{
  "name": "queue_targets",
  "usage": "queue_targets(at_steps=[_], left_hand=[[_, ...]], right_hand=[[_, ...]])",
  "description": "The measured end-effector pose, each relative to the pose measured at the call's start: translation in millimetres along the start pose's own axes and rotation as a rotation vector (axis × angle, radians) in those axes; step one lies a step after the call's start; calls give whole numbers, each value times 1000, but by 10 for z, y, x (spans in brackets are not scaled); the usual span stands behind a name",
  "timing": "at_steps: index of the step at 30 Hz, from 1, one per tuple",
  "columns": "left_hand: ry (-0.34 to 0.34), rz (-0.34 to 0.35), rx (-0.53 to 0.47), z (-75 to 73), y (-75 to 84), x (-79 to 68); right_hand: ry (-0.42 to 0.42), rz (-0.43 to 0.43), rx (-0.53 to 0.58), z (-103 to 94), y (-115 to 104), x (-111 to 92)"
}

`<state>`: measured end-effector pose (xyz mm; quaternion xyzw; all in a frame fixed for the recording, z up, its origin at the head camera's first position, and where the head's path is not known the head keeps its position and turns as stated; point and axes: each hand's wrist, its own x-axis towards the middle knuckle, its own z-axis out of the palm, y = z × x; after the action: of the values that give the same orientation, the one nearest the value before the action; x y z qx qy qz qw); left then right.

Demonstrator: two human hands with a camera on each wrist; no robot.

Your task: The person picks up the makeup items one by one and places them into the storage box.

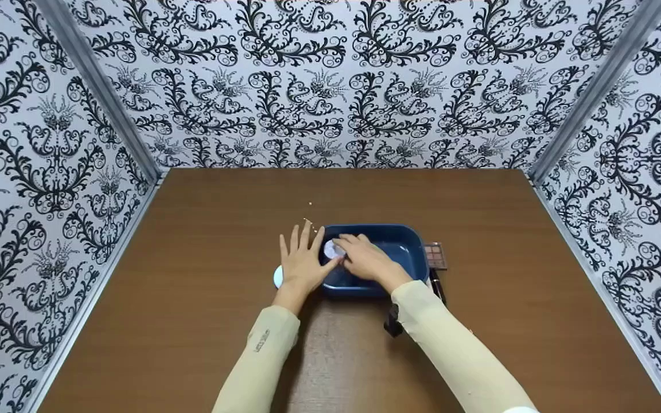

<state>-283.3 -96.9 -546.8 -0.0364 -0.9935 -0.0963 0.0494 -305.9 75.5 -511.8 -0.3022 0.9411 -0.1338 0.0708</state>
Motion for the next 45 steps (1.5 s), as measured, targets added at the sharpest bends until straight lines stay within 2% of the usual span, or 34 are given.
queue_targets(at_steps=[11, 21, 28, 38, 45], left_hand=[[4, 7, -17, 3, -7, 2], [11, 10, -21, -11, 2, 23], [19, 15, -53, -26, 3, 9], [32, 18, -80, 11, -28, -48], [36, 23, -78, -3, 0, -13]], right_hand=[[56, 78, 9, -203, 130, -90], [110, 70, -19, -399, 335, -188], [184, 59, -42, -538, 515, -301], [211, 131, -43, -620, 823, -486], [256, 169, -33, -693, 1062, -637]])
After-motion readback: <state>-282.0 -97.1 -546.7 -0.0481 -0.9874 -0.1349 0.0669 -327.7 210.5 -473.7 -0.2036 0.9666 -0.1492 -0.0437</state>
